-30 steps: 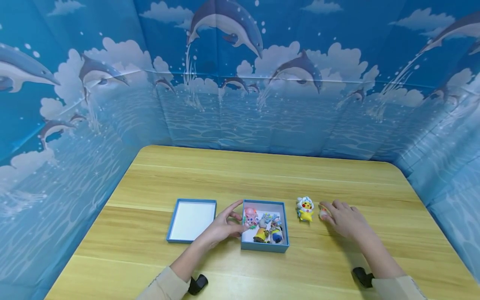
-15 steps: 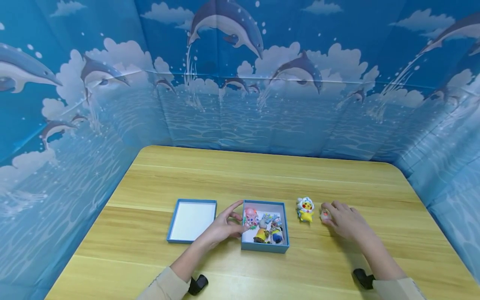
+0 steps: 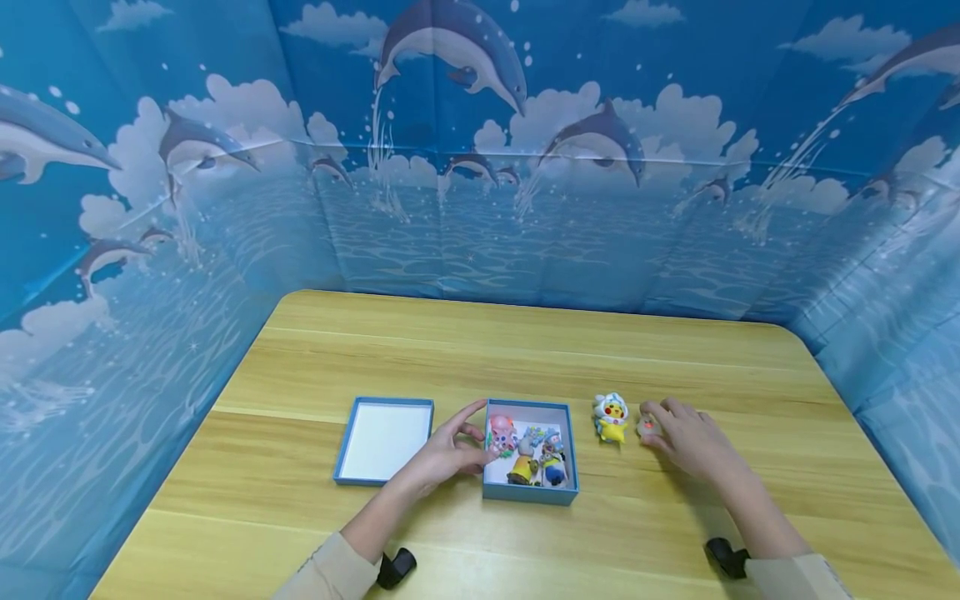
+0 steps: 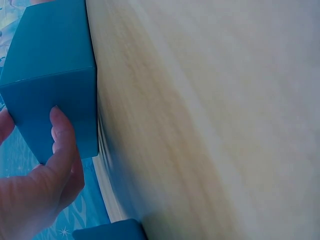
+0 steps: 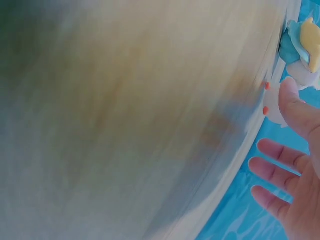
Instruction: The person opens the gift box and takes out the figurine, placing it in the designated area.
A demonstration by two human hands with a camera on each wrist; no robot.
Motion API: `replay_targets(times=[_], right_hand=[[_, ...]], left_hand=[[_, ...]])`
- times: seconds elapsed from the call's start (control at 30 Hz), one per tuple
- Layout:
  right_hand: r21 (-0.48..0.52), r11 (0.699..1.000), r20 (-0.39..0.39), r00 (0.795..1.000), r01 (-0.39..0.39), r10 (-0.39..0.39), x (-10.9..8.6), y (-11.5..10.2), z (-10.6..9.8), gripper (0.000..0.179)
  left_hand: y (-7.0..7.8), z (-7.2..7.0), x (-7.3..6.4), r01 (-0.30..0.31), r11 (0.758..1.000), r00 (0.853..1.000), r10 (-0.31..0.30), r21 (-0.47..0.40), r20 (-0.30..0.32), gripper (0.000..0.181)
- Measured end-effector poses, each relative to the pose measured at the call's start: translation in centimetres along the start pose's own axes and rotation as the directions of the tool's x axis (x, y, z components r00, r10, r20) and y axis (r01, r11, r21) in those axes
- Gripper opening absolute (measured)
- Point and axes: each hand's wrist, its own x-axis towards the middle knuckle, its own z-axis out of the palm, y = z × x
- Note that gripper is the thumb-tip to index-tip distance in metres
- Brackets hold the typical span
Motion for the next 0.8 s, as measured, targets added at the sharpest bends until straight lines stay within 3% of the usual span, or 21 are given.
replay_targets(times=[0.8], right_hand=[[-0.126,0.992,0.007,1.000,-0.012,0.013,0.07,-0.82,-0.74,0.039]], left_hand=[[-0.37,0.18,0.02,-0.002,1.000,1.000,0.002,0.021,-0.014,0.082]])
